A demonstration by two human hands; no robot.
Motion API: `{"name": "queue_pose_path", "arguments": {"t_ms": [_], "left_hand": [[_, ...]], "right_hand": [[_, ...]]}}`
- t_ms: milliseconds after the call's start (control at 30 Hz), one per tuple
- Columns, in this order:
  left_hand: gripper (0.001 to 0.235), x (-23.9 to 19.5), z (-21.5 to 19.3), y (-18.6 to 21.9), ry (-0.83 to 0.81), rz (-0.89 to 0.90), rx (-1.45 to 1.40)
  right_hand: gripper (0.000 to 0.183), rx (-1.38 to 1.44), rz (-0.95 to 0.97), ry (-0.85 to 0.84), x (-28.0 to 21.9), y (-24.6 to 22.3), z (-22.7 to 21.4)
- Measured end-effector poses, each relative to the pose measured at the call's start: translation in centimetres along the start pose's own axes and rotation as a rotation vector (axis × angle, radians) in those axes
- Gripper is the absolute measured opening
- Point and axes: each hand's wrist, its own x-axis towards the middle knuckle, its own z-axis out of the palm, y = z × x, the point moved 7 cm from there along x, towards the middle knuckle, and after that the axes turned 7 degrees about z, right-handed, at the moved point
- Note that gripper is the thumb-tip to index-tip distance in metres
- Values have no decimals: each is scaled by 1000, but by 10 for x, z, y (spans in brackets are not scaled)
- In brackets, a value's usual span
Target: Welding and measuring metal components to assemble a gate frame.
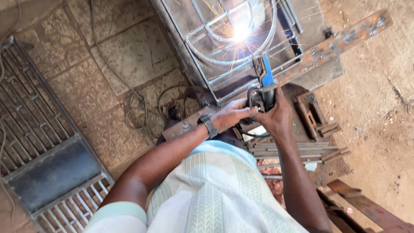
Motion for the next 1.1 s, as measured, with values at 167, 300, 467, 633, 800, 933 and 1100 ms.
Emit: {"name": "queue_pose_path", "arguments": {"t_ms": [167,300,467,633,800,933,1100], "left_hand": [[42,-2,2,14,15,25,4],[45,-6,6,29,3,19,60],[48,-5,5,25,-13,56,22],[44,-4,2,17,6,8,80],[46,-6,4,23,9,4,59],[49,-5,6,26,16,-1,63],[49,-6,5,24,25,-46,51]], "right_hand": [[104,-26,-21,-8,2,-8,1],[113,-96,75,-24,4,8,5],[110,-135,78,-35,5,13,8],[119,-96,120,-38,5,8,6],[118,-131,125,-45,6,13,8],[117,-119,74,-32,7,14,8],[114,-106,57,-37,8,12,7]]}}
